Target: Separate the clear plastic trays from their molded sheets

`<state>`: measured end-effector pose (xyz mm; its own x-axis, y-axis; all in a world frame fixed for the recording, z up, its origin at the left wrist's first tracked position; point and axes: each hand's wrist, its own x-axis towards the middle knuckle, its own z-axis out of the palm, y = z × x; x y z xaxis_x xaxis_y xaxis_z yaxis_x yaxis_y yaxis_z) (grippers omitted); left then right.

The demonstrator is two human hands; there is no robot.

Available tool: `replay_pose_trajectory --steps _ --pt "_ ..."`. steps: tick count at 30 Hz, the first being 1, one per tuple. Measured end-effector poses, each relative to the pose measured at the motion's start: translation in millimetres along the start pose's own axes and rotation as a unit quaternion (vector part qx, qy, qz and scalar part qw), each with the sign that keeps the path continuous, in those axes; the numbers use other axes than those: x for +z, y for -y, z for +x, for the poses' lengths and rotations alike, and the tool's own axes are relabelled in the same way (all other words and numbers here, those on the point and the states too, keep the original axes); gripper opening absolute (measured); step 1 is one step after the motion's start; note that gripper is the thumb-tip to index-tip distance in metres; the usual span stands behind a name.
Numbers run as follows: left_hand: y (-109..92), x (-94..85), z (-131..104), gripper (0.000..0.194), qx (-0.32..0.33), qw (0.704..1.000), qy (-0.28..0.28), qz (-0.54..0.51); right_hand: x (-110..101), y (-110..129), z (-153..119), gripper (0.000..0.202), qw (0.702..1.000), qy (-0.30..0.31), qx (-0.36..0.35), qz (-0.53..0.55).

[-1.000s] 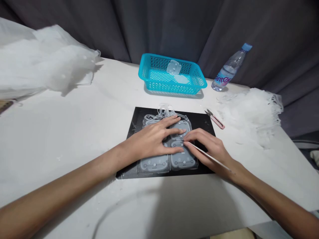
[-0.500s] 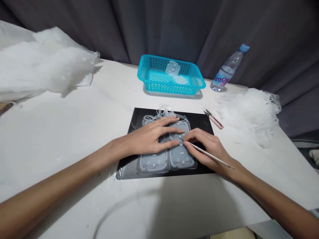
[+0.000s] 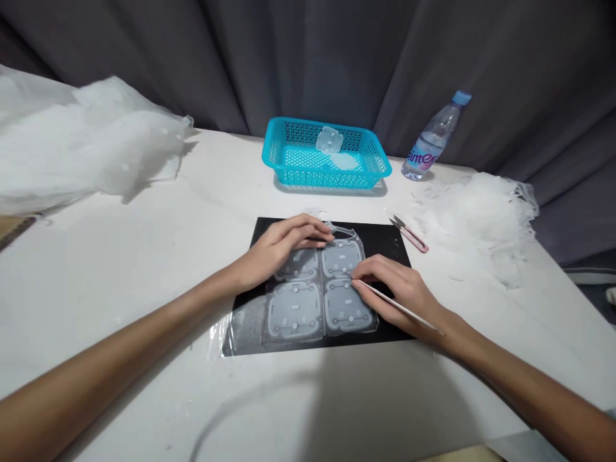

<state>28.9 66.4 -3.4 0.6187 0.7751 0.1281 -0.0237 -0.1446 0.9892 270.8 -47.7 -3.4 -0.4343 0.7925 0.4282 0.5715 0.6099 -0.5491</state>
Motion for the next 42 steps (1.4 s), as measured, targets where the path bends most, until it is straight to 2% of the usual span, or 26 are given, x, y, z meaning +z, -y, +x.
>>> replay_pose_trajectory --steps 3,7,9,10,12,14,15,16,18,24,30,42 --pt "5 -3.0 2 0.035 0.015 0.987 -0.13 -0.091 0 1 0 0.009 1.0 0.004 -0.003 -0.009" --pt "11 -12.3 3 0.046 0.081 0.939 -0.326 -0.079 1 1 -1 0.01 1.0 0.006 0.001 -0.022" --pt "9 -13.2 1 0.038 0.116 0.919 -0.376 -0.031 3 2 -1 0.013 1.0 -0.008 -0.004 -0.023" --pt "6 -11.8 -1 0.031 0.136 0.917 -0.376 0.009 4 2 -1 0.015 1.0 -0.021 -0.009 -0.02" --pt "-2 -5.9 -6 0.017 0.174 0.931 -0.294 0.126 6 5 -1 0.019 0.999 -0.047 -0.01 -0.003" --pt "-9 1.6 -12 0.011 0.187 0.939 -0.097 0.273 8 8 0 0.019 0.997 -0.069 0.011 0.022" --pt "-10 5.0 -15 0.011 0.198 0.923 -0.011 0.329 9 10 0 0.017 0.996 -0.076 0.028 0.034" --pt "-11 7.7 -18 0.013 0.205 0.906 0.048 0.368 9 11 0 0.016 0.995 -0.078 0.044 0.045" --pt "-7 10.4 -21 0.022 0.215 0.881 0.114 0.406 11 14 0 0.014 0.994 -0.072 0.062 0.061" --pt "4 7.5 -21 0.044 0.187 0.882 0.131 0.413 14 16 0 0.014 0.996 -0.056 0.053 0.037" --pt "6 10.0 -18 0.051 0.169 0.876 0.123 0.434 20 19 -3 0.013 0.998 -0.047 0.002 -0.049" --pt "10 13.0 -18 0.053 0.167 0.871 0.12 0.447 23 21 -1 0.014 0.995 -0.05 0.006 -0.085"
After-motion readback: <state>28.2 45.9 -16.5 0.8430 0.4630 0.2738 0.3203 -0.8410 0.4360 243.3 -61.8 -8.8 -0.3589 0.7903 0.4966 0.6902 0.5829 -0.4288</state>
